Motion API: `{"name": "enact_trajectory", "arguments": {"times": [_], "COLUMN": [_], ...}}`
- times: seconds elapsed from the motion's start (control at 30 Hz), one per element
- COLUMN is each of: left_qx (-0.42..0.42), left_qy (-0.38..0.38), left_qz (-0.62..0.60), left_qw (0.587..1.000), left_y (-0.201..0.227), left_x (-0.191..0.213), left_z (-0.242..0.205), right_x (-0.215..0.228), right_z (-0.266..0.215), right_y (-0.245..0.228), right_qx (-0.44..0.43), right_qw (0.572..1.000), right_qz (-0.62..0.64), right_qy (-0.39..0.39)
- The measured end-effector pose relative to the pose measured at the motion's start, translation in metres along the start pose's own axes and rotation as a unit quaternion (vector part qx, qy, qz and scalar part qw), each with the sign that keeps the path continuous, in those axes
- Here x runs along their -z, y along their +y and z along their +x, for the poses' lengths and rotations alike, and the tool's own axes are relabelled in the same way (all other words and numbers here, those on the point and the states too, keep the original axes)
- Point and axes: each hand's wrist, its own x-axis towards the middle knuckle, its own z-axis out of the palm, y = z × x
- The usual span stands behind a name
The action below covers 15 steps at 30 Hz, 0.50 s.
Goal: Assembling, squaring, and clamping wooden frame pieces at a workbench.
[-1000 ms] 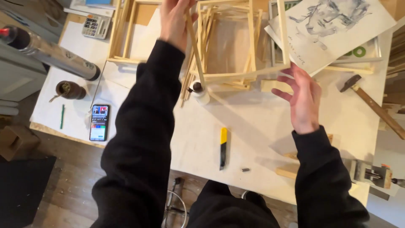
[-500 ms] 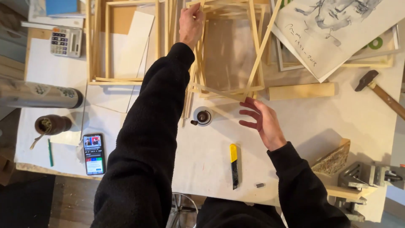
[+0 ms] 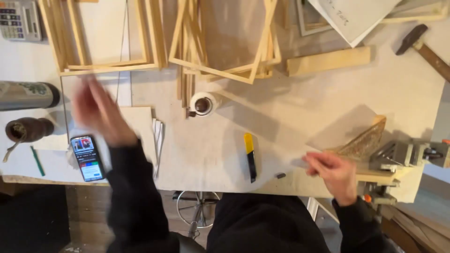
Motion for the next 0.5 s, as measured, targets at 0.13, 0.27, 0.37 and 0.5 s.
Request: {"name": "enact_trajectory", "arguments": {"times": [0.13,0.27,0.37,0.5], "left_qx": [0.330,0.183,0.056,-0.017], "left_qy": [-0.094,-0.306,-0.339,-0.321], "left_qz": [-0.283,0.146,0.207,0.251], "left_qw": [0.896,0.923,0.916,0.913], "left_y": [-0.016,0.011,0.023,0.006], "left_x": [0.042,-0.008,-0.026,-0.042], "left_z": [-0.209,-0.301,-0.324,-0.344], "right_x": [0.003,-0.006,0.003,0.035], "right_z": [-0.064,-0.083,-0.104,-0.121], "right_y": [0.064,0.080,0.094,0.070], "right_qx": [-0.041,-0.115,-0.136,0.040], "right_qw": [0.996,0.989,0.988,0.996], "right_qz": [-0.004,-0.006,-0.001,0.068], "right_qy": [0.083,0.097,0.073,0.038]}}
